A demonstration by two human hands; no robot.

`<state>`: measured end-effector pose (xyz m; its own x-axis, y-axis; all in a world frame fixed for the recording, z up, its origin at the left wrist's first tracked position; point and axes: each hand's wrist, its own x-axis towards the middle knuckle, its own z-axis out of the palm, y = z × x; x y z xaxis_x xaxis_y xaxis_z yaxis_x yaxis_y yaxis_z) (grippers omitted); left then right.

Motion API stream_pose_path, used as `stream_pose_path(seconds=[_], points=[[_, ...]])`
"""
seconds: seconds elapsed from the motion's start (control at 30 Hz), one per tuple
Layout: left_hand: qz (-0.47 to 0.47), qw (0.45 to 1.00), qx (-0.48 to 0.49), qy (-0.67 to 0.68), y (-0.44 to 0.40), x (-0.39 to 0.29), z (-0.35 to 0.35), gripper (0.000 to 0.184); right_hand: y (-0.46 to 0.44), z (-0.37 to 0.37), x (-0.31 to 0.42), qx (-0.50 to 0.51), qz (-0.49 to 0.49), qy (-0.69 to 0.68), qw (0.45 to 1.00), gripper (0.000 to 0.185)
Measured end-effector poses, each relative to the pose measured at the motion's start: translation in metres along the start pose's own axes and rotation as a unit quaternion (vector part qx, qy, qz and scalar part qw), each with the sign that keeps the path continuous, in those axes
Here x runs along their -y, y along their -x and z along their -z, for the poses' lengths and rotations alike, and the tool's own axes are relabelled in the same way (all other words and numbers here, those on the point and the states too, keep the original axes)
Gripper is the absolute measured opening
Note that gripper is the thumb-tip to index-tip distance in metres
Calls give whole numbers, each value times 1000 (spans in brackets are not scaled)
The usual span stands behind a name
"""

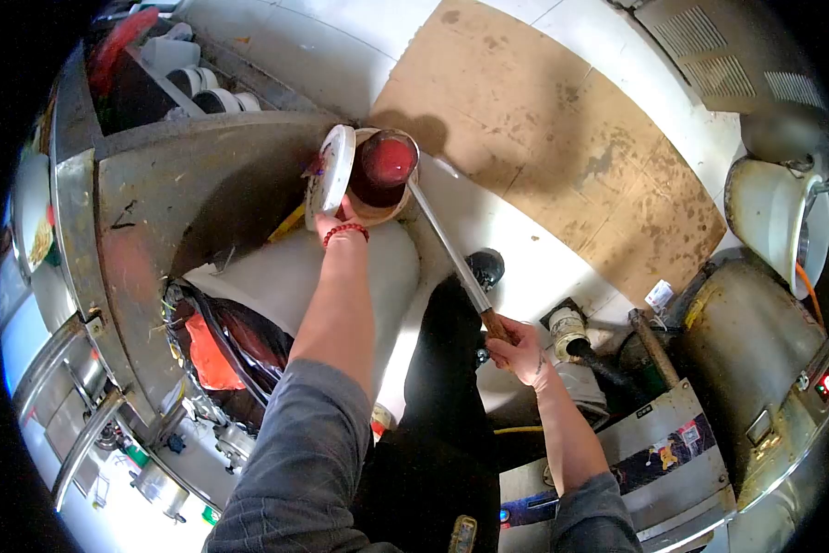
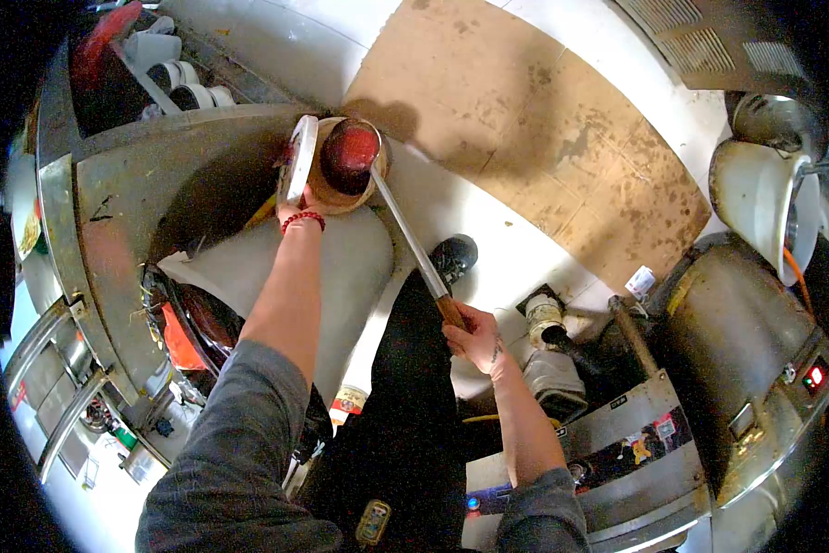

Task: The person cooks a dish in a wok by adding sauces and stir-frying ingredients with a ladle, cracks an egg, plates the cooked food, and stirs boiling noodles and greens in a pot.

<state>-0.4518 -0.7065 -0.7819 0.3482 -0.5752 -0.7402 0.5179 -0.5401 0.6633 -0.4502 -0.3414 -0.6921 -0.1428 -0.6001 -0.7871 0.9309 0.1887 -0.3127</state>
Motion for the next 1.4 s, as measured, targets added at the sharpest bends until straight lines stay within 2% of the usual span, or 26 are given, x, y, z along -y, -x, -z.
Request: stream_pose_path(seconds=[0.07, 0.3, 0.37, 0.47, 0.5, 0.57, 0.63, 0.7, 0.73, 0.8, 0.83, 0.87, 0.9, 0.93, 0.97, 1.0, 1.03, 1.07, 1.1, 1.13, 1.17, 1.2, 1.23, 1.3, 1.33, 1.4], points=[[2, 999, -46, -13, 0, 5, 5, 43, 2, 4, -6, 2, 7, -32, 999, 43], [13, 997, -22, -74, -8, 31, 25, 40, 5, 16, -25, -13, 7, -78, 997, 45], [38, 996, -11, -76, -33, 46, 41, 40, 5, 19, -31, -17, 20, -78, 997, 44], [130, 977, -19, -165, -42, 63, 58, 43, 13, 20, -37, -44, 30, -127, 990, 41], [134, 976, -12, -169, -37, 65, 64, 43, 24, 17, -37, -48, 29, -137, 989, 40], [146, 964, 0, -220, -13, 57, 82, 45, 61, 8, -41, -56, 36, -148, 987, 40], [165, 949, 27, -267, 29, 50, 89, 47, 115, -3, -48, -71, 54, -105, 991, 38], [200, 935, 33, -291, 100, 30, 92, 49, 192, -30, -52, -100, 64, -92, 989, 36], [224, 929, 23, -294, 145, 13, 91, 49, 233, -45, -57, -108, 63, -86, 988, 42], [228, 905, 139, -331, 169, -1, 114, 46, 328, -84, -64, -138, 60, -114, 982, 51], [215, 837, 232, -446, 155, -3, 130, 43, 375, -108, -66, -159, 60, -150, 974, 54], [230, 822, 253, -455, 171, -20, 134, 43, 419, -128, -75, -139, 93, -215, 962, 56], [229, 845, 229, -425, 189, -32, 141, 37, 465, -146, -86, -120, 129, -283, 943, 58], [232, 861, 207, -401, 201, -43, 147, 31, 508, -170, -92, -150, 141, -284, 936, 56], [241, 820, 302, -422, 193, -55, 159, 33, 552, -196, -96, -186, 154, -291, 926, 55], [246, 825, 262, -436, 178, -59, 168, 36, 594, -225, -100, -224, 165, -327, 903, 53], [239, 788, 298, -482, 184, -76, 171, 39, 629, -239, -119, -190, 229, -349, 888, 50], [188, 773, 306, -523, 203, -91, 178, 42, 664, -260, -137, -222, 258, -379, 861, 50], [228, 770, 278, -527, 134, -78, 177, 44, 691, -283, -145, -244, 277, -405, 837, 49], [213, 793, 201, -534, 206, -110, 179, 44, 713, -303, -159, -288, 307, -410, 809, 49], [205, 753, 264, -567, 110, -85, 192, 41, 733, -317, -174, -326, 336, -411, 783, 48], [122, 713, 264, -638, 199, -119, 188, 39, 751, -331, -175, -385, 343, -404, 756, 50], [122, 706, 273, -642, 231, -130, 197, 39, 764, -337, -189, -398, 358, -435, 724, 49], [125, 761, 220, -598, 254, -140, 204, 37, 772, -348, -189, -493, 365, -418, 670, 47], [129, 749, 228, -609, 218, -123, 204, 33, 774, -341, -188, -534, 354, -404, 652, 46], [135, 730, 255, -620, 240, -124, 208, 29, 774, -314, -198, -592, 341, -388, 619, 39]])
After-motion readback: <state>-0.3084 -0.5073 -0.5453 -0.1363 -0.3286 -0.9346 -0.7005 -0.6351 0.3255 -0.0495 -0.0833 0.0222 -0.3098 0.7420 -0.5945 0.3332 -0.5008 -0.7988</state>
